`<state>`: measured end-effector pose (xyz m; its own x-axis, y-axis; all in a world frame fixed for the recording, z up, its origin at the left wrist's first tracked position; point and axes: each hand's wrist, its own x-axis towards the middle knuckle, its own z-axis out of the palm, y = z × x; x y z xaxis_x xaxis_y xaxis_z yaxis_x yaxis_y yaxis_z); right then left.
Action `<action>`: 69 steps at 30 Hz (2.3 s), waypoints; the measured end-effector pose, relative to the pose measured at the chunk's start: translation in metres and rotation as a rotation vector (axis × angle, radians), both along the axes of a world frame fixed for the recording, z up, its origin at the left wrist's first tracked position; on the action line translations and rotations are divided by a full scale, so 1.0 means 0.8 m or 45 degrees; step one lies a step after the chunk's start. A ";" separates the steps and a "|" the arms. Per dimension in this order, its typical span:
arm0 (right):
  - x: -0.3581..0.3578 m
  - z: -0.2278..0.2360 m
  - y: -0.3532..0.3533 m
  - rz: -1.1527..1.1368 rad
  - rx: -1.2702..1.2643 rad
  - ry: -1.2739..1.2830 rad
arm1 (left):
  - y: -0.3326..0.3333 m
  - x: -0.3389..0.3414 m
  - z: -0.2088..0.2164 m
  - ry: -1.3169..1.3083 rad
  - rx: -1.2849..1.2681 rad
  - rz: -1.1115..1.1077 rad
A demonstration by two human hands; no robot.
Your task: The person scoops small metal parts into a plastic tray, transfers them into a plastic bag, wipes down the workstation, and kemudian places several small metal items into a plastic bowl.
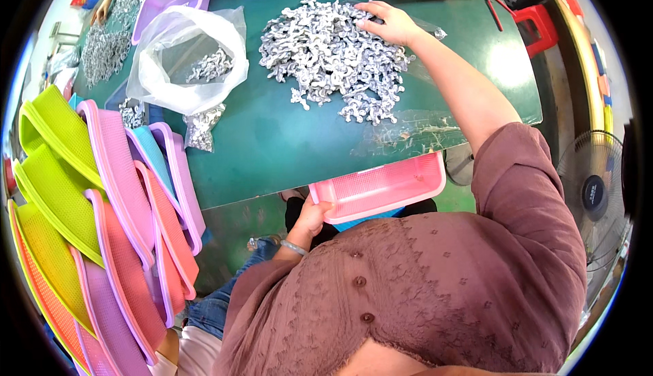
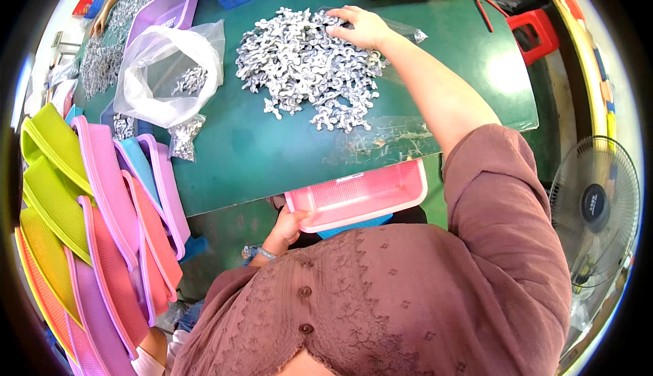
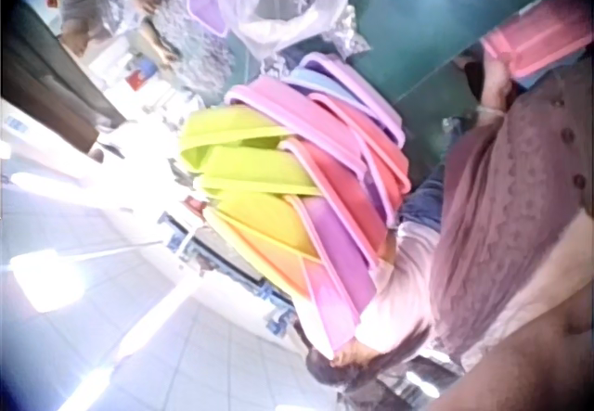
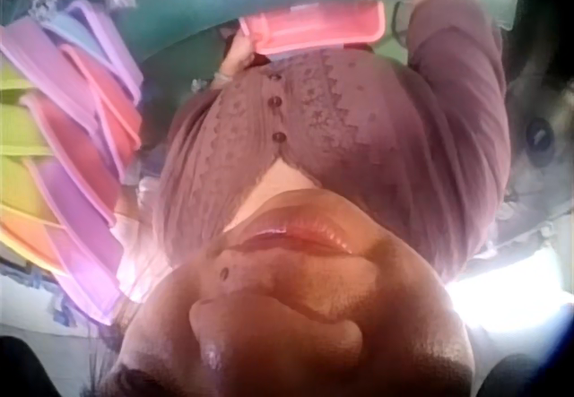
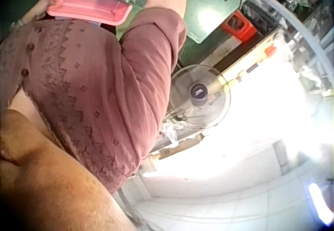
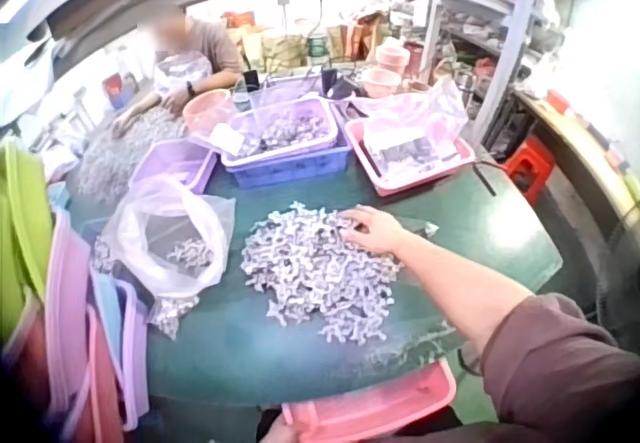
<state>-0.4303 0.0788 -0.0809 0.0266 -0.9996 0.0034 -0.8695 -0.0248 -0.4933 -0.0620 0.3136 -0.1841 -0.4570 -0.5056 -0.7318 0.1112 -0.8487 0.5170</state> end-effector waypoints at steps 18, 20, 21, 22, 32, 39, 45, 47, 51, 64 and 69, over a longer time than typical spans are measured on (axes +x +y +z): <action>0.055 0.006 0.152 -0.091 -0.108 -0.347 | -0.012 -0.015 0.034 -0.057 -0.133 -0.007; 0.064 0.001 0.173 -0.078 -0.134 -0.372 | -0.014 -0.015 0.034 -0.032 -0.128 0.000; 0.071 0.000 0.183 -0.069 -0.116 -0.396 | -0.014 -0.015 0.034 -0.019 -0.127 0.010; 0.080 0.005 0.195 -0.041 -0.143 -0.394 | -0.014 -0.015 0.036 -0.021 -0.104 0.008; 0.152 0.010 0.289 0.112 -0.190 -0.370 | -0.005 0.008 0.034 0.003 -0.031 -0.015; 0.063 0.006 0.277 -0.102 -0.366 -0.061 | 0.002 0.025 0.030 -0.030 -0.063 -0.034; 0.110 -0.021 0.316 0.138 -0.236 -0.202 | 0.006 0.034 0.036 -0.047 -0.086 -0.007; 0.138 -0.018 0.327 0.263 -0.214 -0.328 | 0.004 0.037 0.037 -0.040 -0.090 -0.033; 0.159 0.012 0.307 0.509 -0.156 -0.549 | 0.006 0.042 0.037 0.017 -0.087 0.062; 0.099 0.002 -0.082 -0.049 0.138 0.019 | 0.026 0.087 0.025 0.061 -0.050 0.301; 0.101 -0.004 -0.043 -0.054 0.121 0.062 | 0.013 0.094 0.016 0.038 -0.041 0.216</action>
